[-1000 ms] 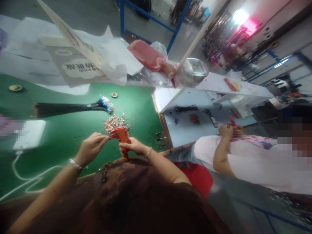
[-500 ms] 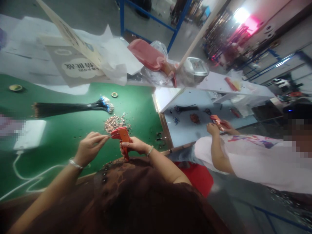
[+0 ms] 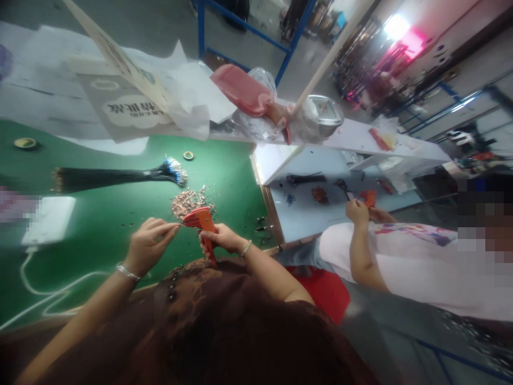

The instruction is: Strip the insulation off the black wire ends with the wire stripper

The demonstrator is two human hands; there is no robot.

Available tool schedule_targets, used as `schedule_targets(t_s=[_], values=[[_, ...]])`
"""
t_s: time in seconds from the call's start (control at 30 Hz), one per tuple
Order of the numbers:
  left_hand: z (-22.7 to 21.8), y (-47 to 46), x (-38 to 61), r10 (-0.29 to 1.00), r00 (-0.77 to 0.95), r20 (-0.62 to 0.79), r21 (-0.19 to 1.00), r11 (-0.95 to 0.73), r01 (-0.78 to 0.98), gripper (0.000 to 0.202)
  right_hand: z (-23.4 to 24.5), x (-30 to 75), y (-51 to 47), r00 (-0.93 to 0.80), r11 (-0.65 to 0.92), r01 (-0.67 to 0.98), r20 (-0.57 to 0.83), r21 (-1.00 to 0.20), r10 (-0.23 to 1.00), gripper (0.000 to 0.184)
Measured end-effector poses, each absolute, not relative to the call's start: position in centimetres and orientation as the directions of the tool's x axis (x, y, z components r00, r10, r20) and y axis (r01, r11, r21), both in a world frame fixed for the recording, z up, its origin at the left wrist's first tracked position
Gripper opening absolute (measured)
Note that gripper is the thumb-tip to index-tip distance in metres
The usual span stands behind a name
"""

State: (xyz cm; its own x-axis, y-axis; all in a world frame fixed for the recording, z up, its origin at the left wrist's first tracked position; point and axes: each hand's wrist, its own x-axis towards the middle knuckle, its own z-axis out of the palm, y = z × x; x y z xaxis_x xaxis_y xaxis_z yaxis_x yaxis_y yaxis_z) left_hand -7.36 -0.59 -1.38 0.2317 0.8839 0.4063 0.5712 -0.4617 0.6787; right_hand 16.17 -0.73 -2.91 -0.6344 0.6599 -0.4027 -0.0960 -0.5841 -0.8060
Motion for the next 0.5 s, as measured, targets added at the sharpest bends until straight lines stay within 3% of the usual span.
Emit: schedule_targets(t_s=[0.5], values=[[-1.12, -0.7, -7.27, 0.894, 0.221, 0.388, 0.707, -0.443, 0.551, 0.023, -2.81, 15.28, -1.07, -0.494, -0.532, -0.143, -0.406, -0.834, 0.769, 0.048]])
